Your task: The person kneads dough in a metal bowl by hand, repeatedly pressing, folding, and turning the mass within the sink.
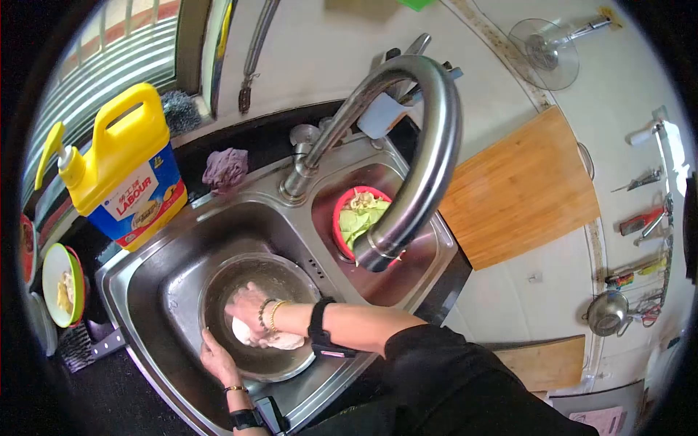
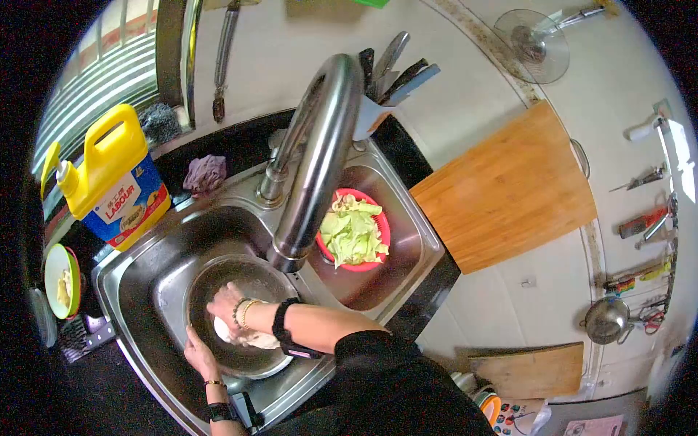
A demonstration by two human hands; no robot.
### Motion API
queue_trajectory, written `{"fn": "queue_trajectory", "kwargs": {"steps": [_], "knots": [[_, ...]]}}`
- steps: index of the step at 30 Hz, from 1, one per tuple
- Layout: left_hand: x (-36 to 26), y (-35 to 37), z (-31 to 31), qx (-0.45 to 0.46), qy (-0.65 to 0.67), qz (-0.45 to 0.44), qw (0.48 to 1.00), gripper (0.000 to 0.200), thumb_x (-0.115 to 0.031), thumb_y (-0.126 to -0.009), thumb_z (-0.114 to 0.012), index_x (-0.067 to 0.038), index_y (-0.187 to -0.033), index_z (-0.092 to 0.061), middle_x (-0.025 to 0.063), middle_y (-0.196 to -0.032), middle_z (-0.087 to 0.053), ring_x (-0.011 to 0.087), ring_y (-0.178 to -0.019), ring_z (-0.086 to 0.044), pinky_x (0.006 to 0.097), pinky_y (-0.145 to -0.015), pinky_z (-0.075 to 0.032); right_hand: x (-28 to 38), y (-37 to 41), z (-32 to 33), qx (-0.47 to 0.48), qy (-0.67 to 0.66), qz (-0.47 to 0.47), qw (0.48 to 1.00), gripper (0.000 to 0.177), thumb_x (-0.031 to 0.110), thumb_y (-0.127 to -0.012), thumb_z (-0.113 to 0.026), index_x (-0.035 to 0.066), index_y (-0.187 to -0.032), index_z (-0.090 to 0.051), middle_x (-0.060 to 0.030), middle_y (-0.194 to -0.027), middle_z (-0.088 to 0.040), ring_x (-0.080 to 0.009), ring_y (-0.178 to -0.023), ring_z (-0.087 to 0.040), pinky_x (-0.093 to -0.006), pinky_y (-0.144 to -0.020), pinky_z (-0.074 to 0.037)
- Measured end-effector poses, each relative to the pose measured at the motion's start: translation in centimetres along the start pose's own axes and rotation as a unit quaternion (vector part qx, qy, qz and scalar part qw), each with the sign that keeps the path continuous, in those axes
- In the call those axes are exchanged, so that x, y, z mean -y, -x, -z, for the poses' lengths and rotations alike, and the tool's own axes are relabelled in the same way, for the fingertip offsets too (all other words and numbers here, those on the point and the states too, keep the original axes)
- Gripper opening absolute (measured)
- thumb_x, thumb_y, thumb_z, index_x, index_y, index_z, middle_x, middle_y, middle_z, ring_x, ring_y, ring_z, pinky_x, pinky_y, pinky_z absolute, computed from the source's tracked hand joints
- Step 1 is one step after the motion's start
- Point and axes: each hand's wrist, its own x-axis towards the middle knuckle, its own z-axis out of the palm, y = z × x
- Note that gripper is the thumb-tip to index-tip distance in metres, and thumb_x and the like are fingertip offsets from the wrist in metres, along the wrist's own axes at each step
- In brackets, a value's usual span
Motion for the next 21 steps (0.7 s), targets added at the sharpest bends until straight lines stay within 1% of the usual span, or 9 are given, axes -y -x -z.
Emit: {"fn": "queue_trajectory", "kwargs": {"steps": [3, 7, 11, 13, 15, 17, 19, 20, 21], "knots": [[1.9, -0.8, -0.5, 0.0, 0.027, 0.006, 1.0, 0.059, -0.045, -0.089, -0.042, 0.011, -0.079, -0.058, 0.0237, -0.066, -0.057, 0.0264, -0.054, -0.045, 0.0398, -0.058, -0.039, -2.1, 2.5, 0.7, -0.093, -0.064, -0.045, 0.993, 0.057, 0.033, -0.048, -0.078, 0.012, -0.096, -0.055, -0.011, -0.094, -0.056, -0.0261, -0.096, -0.05, -0.0398, -0.081, -0.034], [2.3, -0.8, -0.7, -0.006, 0.006, -0.017, 1.0, 0.061, -0.046, -0.089, -0.041, 0.011, -0.082, -0.059, 0.0252, -0.07, -0.059, 0.0284, -0.057, -0.048, 0.0417, -0.06, -0.039, -1.3, 6.4, 0.2, -0.216, -0.047, -0.044, 0.974, 0.043, 0.029, -0.055, -0.074, 0.013, -0.09, -0.056, -0.0103, -0.091, -0.052, -0.0254, -0.093, -0.047, -0.039, -0.078, -0.034], [2.3, -0.4, -0.7, -0.024, 0.028, -0.011, 0.999, 0.061, -0.046, -0.089, -0.041, 0.012, -0.082, -0.059, 0.0253, -0.069, -0.059, 0.0283, -0.055, -0.046, 0.0417, -0.06, -0.039, 0.7, 9.0, 1.2, -0.169, 0.04, 0.017, 0.985, 0.032, 0.026, -0.063, -0.068, 0.013, -0.091, -0.057, -0.0109, -0.092, -0.051, -0.0257, -0.09, -0.047, -0.037, -0.077, -0.034], [0.7, 0.2, 0.1, 0.022, 0.001, 0.027, 0.999, 0.059, -0.044, -0.09, -0.041, 0.012, -0.094, -0.059, 0.0173, -0.075, -0.062, 0.0188, -0.064, -0.047, 0.0353, -0.064, -0.042, 1.1, 10.1, 1.8, -0.134, 0.047, 0.033, 0.989, 0.03, 0.028, -0.066, -0.067, 0.011, -0.089, -0.058, -0.012, -0.094, -0.05, -0.0278, -0.091, -0.048, -0.0389, -0.076, -0.038], [0.3, 0.3, 0.2, 0.044, 0.008, 0.053, 0.998, 0.058, -0.044, -0.09, -0.042, 0.011, -0.097, -0.059, 0.0192, -0.079, -0.063, 0.0198, -0.066, -0.051, 0.0351, -0.065, -0.043, 1.5, 10.5, 0.9, -0.111, -0.039, 0.027, 0.993, 0.031, 0.031, -0.069, -0.067, 0.007, -0.087, -0.056, -0.0122, -0.09, -0.048, -0.0308, -0.086, -0.052, -0.0426, -0.071, -0.042], [0.9, 0.3, -0.3, -0.005, 0.03, 0.031, 0.999, 0.06, -0.045, -0.089, -0.042, 0.011, -0.077, -0.059, 0.025, -0.064, -0.057, 0.0279, -0.052, -0.044, 0.041, -0.056, -0.039, 1.6, 10.5, 0.6, -0.088, -0.05, 0.04, 0.994, 0.034, 0.034, -0.072, -0.064, 0.003, -0.085, -0.057, -0.0171, -0.09, -0.05, -0.0342, -0.078, -0.055, -0.043, -0.069, -0.045], [-0.3, 0.9, -0.1, -0.033, 0.019, 0.002, 0.999, 0.058, -0.044, -0.089, -0.042, 0.01, -0.077, -0.06, 0.0246, -0.065, -0.057, 0.0279, -0.053, -0.047, 0.041, -0.057, -0.04, 1.9, 10.4, 0.0, -0.006, -0.085, 0.016, 0.996, 0.038, 0.037, -0.07, -0.065, 0.001, -0.081, -0.061, -0.0201, -0.092, -0.055, -0.0343, -0.082, -0.057, -0.0414, -0.072, -0.046], [-0.1, 0.9, -0.4, -0.037, 0.037, 0.013, 0.999, 0.058, -0.044, -0.089, -0.042, 0.01, -0.078, -0.06, 0.0249, -0.067, -0.058, 0.0293, -0.055, -0.05, 0.0413, -0.058, -0.04, 1.4, 10.1, -1.6, -0.002, -0.069, 0.031, 0.997, 0.039, 0.039, -0.07, -0.064, 0.0, -0.075, -0.064, -0.02, -0.08, -0.06, -0.0328, -0.078, -0.06, -0.0402, -0.07, -0.048], [0.3, 0.7, -0.5, -0.042, 0.055, 0.024, 0.997, 0.057, -0.044, -0.089, -0.043, 0.009, -0.079, -0.06, 0.0252, -0.068, -0.058, 0.0308, -0.057, -0.052, 0.0417, -0.059, -0.04, 1.4, 10.0, -2.0, 0.003, -0.065, 0.039, 0.997, 0.039, 0.039, -0.07, -0.064, 0.0, -0.075, -0.064, -0.02, -0.08, -0.06, -0.0328, -0.078, -0.06, -0.0402, -0.07, -0.048]]}}
